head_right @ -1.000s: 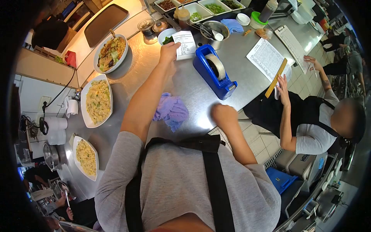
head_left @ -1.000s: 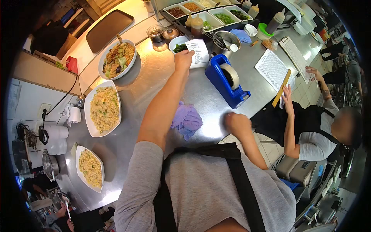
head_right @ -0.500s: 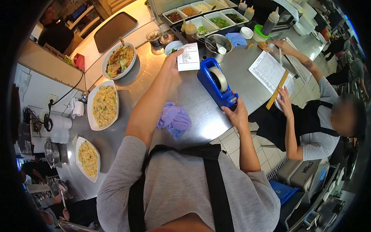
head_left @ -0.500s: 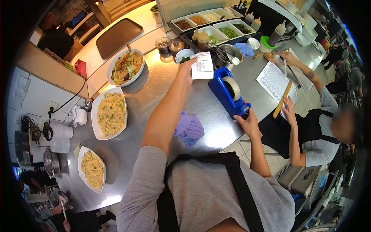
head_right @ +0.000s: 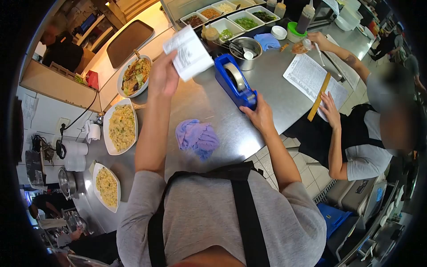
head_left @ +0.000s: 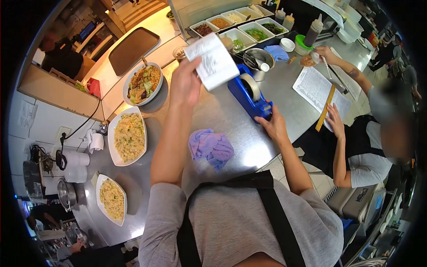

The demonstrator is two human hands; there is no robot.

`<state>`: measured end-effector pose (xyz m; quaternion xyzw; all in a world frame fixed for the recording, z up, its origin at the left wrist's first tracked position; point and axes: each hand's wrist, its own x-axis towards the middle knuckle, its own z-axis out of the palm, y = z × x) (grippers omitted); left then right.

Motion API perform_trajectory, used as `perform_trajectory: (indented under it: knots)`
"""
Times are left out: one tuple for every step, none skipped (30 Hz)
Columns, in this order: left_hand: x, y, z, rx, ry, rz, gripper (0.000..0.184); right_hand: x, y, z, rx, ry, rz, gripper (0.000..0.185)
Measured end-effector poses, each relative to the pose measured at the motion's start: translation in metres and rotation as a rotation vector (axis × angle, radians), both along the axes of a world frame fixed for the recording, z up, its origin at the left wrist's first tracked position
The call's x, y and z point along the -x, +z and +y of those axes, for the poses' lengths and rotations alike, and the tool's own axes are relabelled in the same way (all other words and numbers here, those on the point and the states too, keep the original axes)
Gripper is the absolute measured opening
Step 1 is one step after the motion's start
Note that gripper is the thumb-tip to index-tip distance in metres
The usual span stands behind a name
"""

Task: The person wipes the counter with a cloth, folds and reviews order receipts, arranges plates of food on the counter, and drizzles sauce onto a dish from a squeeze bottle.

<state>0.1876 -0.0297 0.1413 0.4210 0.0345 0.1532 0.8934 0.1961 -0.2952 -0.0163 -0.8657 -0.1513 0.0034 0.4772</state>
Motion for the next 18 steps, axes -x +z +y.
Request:
perform_trajectory:
  knots:
    - [0.015, -0.012, -0.006, -0.018, 0.000, 0.059, 0.029, -0.005, -0.002, 0.007, -0.008, 0.005, -0.026, 0.069]
    - [0.032, -0.024, -0.014, -0.064, -0.030, 0.112, 0.029, -0.011, -0.008, 0.013, -0.015, 0.010, -0.053, 0.070]
    - [0.048, -0.037, -0.023, -0.111, -0.058, 0.164, 0.028, -0.016, -0.010, 0.017, -0.021, 0.017, -0.081, 0.071]
    - [0.063, -0.052, -0.033, -0.105, -0.123, 0.195, 0.027, -0.017, -0.005, 0.021, 0.022, 0.022, -0.042, 0.071]
    - [0.075, -0.066, -0.045, -0.098, -0.185, 0.225, 0.026, -0.019, 0.003, 0.023, 0.066, 0.029, -0.005, 0.071]
    - [0.083, -0.078, -0.060, -0.116, -0.192, 0.224, 0.025, -0.021, 0.008, 0.023, 0.110, 0.037, 0.033, 0.071]
    - [0.090, -0.089, -0.076, -0.134, -0.199, 0.225, 0.024, -0.025, 0.006, 0.016, 0.099, 0.076, -0.042, 0.068]
    - [0.092, -0.098, -0.089, -0.153, -0.207, 0.226, 0.023, -0.030, 0.002, 0.004, 0.088, 0.114, -0.117, 0.065]
    - [0.092, -0.103, -0.098, -0.176, -0.205, 0.215, 0.023, -0.027, 0.007, -0.003, 0.078, 0.151, -0.191, 0.062]
    - [0.090, -0.108, -0.107, -0.199, -0.202, 0.201, 0.024, -0.023, 0.015, -0.013, -0.047, 0.094, -0.097, 0.044]
    - [0.087, -0.113, -0.114, -0.222, -0.198, 0.186, 0.024, -0.018, 0.018, -0.020, -0.240, 0.096, 0.093, 0.039]
    - [0.081, -0.125, -0.120, -0.220, -0.188, 0.171, 0.022, -0.015, 0.021, -0.028, -0.431, 0.097, 0.284, 0.036]
    - [0.076, -0.132, -0.125, -0.249, -0.191, 0.188, 0.022, -0.008, 0.030, -0.033, -0.623, 0.097, 0.475, 0.035]
    - [0.072, -0.138, -0.129, -0.280, -0.196, 0.206, 0.022, 0.001, 0.038, -0.031, -0.629, 0.098, 0.523, 0.037]
    - [0.069, -0.142, -0.132, -0.313, -0.202, 0.223, 0.022, 0.003, 0.039, -0.028, -0.586, 0.095, 0.512, 0.036]
    - [0.066, -0.147, -0.136, -0.304, -0.199, 0.244, 0.022, 0.003, 0.039, -0.027, -0.544, 0.092, 0.499, 0.036]
    - [0.064, -0.150, -0.140, -0.295, -0.196, 0.265, 0.022, 0.001, 0.039, -0.025, -0.501, 0.090, 0.485, 0.035]
    - [0.063, -0.154, -0.142, -0.290, -0.191, 0.288, 0.022, -0.001, 0.039, -0.020, -0.518, 0.066, 0.486, 0.028]
